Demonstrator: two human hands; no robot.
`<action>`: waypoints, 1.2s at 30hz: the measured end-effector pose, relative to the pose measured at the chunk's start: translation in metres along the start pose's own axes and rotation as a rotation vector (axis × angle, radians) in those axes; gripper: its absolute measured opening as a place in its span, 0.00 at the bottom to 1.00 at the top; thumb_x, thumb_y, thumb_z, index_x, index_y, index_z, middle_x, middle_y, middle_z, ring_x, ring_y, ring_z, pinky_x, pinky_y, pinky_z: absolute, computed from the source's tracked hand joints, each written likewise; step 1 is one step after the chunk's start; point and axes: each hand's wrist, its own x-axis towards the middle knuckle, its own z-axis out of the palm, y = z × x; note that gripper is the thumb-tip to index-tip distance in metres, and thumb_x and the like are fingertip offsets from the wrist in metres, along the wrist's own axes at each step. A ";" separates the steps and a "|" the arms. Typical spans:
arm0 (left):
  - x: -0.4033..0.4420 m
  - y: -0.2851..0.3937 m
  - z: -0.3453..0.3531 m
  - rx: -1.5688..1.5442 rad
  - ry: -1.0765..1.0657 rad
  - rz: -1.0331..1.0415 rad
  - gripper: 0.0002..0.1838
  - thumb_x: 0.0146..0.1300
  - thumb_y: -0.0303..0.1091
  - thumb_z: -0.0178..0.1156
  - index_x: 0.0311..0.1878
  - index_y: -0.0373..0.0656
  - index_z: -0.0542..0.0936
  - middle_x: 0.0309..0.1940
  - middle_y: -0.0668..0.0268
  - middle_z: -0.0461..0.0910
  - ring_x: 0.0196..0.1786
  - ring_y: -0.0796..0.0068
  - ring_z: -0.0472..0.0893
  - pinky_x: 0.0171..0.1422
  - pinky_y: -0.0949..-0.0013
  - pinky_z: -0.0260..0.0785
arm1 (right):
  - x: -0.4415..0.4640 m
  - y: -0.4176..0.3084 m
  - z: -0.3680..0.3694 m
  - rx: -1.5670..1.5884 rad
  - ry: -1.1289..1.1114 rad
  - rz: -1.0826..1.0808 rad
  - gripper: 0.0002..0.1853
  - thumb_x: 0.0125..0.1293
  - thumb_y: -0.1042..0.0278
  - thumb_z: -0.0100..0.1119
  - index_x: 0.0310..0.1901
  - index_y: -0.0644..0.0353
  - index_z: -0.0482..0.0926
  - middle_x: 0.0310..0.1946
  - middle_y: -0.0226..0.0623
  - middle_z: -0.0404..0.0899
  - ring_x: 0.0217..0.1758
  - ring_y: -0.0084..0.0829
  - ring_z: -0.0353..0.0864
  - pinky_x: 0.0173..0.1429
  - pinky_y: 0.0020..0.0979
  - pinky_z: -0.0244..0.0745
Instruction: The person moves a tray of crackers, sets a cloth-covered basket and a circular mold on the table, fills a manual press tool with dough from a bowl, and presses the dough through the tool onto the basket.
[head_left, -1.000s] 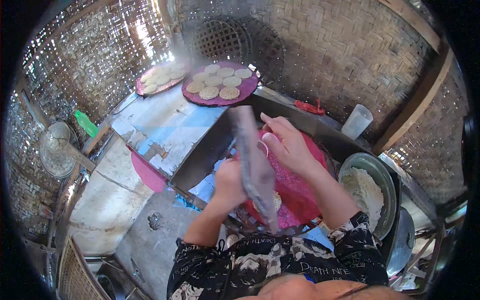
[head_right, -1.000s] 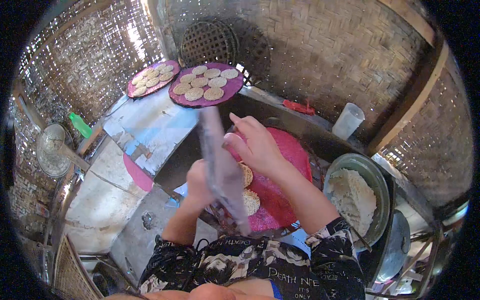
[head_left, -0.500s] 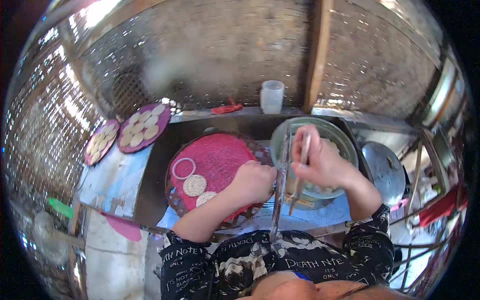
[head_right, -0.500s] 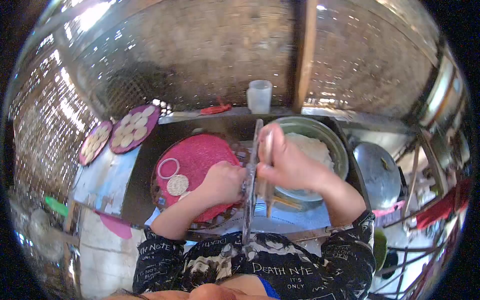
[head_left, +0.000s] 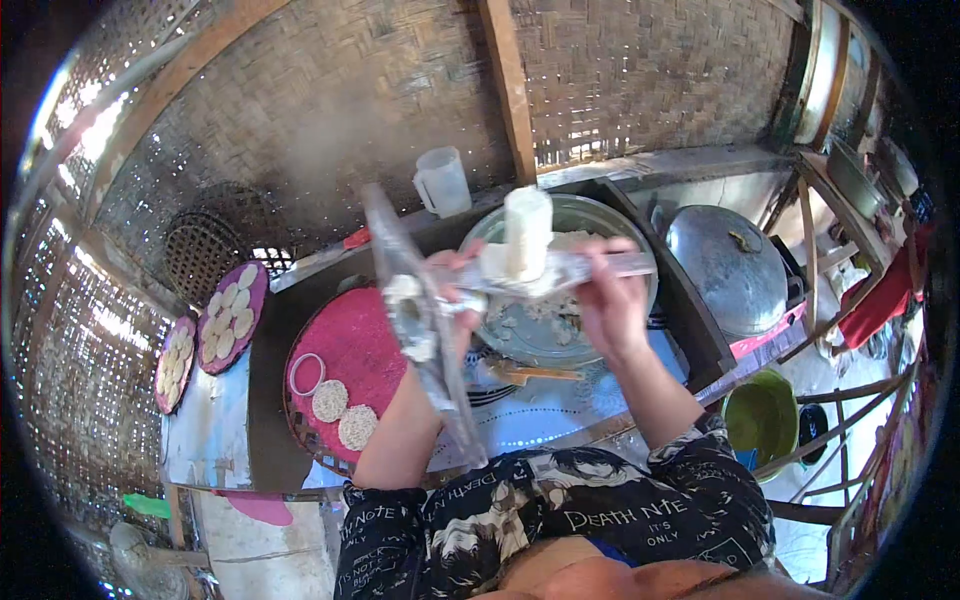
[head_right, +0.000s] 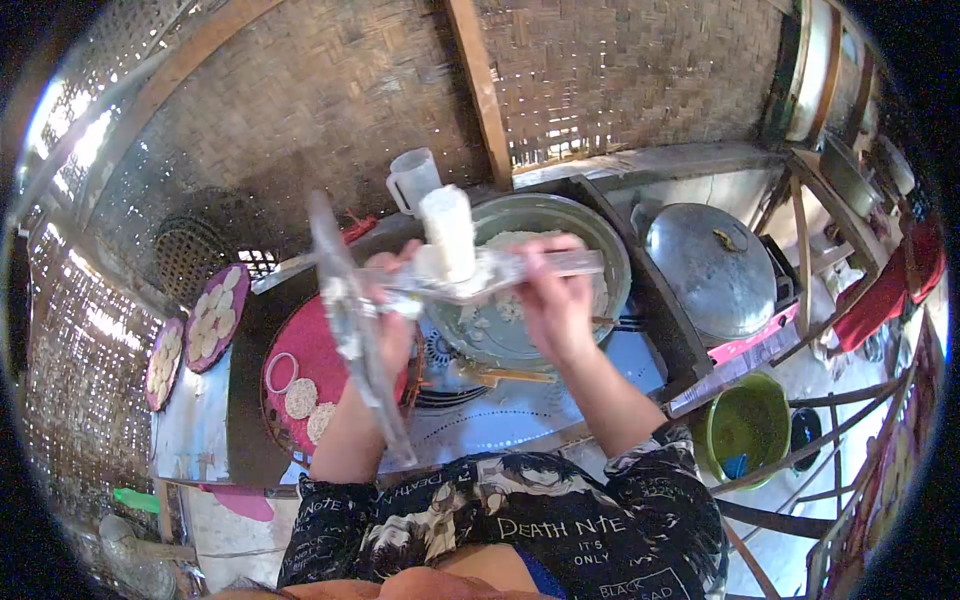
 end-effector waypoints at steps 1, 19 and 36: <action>0.009 0.017 0.007 0.004 0.062 -0.001 0.12 0.56 0.31 0.61 0.43 0.47 0.71 0.45 0.72 0.69 0.60 0.66 0.64 0.70 0.44 0.47 | 0.000 0.009 -0.005 0.079 -0.144 0.085 0.16 0.59 0.67 0.59 0.47 0.54 0.65 0.39 0.35 0.73 0.47 0.28 0.72 0.51 0.33 0.69; -0.027 0.068 -0.041 0.559 0.092 -0.346 0.28 0.37 0.33 0.75 0.43 0.44 0.73 0.32 0.73 0.74 0.43 0.68 0.75 0.46 0.63 0.70 | 0.105 -0.018 -0.138 -2.431 -1.180 0.304 0.11 0.57 0.66 0.49 0.39 0.56 0.78 0.30 0.42 0.80 0.35 0.42 0.81 0.36 0.41 0.74; -0.048 0.067 -0.050 -0.139 0.491 -0.902 0.17 0.57 0.35 0.58 0.46 0.35 0.73 0.34 0.54 0.77 0.36 0.62 0.79 0.44 0.59 0.73 | 0.080 0.026 -0.173 -2.495 -1.297 0.547 0.09 0.53 0.68 0.53 0.31 0.56 0.83 0.32 0.39 0.82 0.37 0.37 0.82 0.37 0.37 0.76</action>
